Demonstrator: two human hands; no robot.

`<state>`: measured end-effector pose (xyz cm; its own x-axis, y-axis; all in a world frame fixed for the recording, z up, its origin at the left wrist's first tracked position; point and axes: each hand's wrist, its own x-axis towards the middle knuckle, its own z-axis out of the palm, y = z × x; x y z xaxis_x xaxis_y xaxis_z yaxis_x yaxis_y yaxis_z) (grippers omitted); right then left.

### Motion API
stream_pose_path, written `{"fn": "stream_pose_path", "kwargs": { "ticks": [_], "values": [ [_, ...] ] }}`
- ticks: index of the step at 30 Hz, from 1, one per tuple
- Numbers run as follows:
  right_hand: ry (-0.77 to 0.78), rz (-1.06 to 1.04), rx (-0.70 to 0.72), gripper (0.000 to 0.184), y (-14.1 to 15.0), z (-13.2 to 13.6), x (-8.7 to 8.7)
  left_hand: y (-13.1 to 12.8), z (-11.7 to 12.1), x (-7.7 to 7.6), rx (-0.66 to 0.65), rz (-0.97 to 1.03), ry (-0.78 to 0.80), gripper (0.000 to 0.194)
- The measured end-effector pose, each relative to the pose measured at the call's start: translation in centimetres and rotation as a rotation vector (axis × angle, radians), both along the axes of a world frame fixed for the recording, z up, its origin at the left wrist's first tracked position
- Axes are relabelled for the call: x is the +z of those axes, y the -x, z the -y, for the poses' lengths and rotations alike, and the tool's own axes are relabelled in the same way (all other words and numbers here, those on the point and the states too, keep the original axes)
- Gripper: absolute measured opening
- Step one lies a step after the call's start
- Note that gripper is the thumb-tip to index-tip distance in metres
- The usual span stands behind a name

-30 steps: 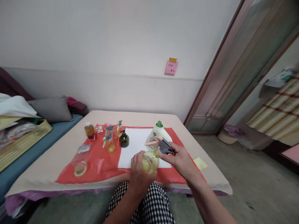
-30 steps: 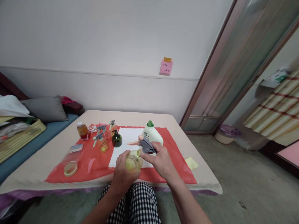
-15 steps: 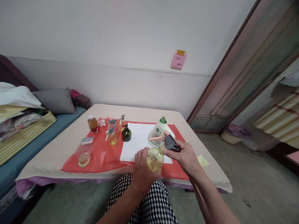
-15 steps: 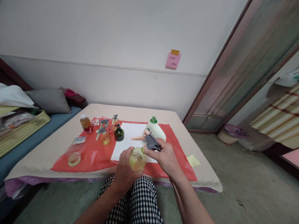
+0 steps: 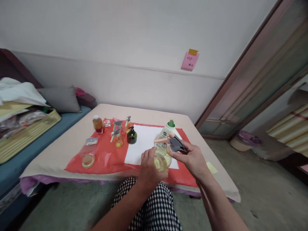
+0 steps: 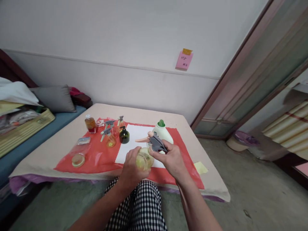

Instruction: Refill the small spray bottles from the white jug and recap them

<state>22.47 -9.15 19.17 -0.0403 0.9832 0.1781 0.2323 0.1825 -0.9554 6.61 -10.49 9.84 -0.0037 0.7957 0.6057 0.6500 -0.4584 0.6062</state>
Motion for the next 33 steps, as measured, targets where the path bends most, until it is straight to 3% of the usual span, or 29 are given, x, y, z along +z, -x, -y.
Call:
{"fn": "stream_pose_path", "kwargs": {
  "ticks": [3,7,13,19,26,33],
  "values": [
    [0.012,-0.005,-0.016,0.039,0.1,-0.1,-0.1,0.3,0.1,0.1,-0.005,0.0,0.025,0.079],
    [0.019,-0.029,-0.145,0.031,0.7,0.1,-1.2,0.1,0.3,0.2,0.018,0.017,0.038,0.078],
    [-0.081,-0.414,-0.354,0.037,4.0,0.4,-4.0,-0.7,-0.1,0.3,0.043,0.058,0.009,0.078],
    [-0.034,-0.569,-0.32,0.038,5.4,-0.2,-4.9,-0.4,-0.4,-0.5,0.072,0.05,0.035,0.072],
    [0.015,-0.495,-0.274,0.031,5.2,-0.7,-5.5,-0.4,-0.5,-0.9,0.102,0.06,0.026,0.073],
    [-0.2,-0.093,-0.27,0.035,5.6,-0.9,-5.7,-0.8,-0.6,-1.4,0.029,0.233,0.114,0.075]
  ]
}}
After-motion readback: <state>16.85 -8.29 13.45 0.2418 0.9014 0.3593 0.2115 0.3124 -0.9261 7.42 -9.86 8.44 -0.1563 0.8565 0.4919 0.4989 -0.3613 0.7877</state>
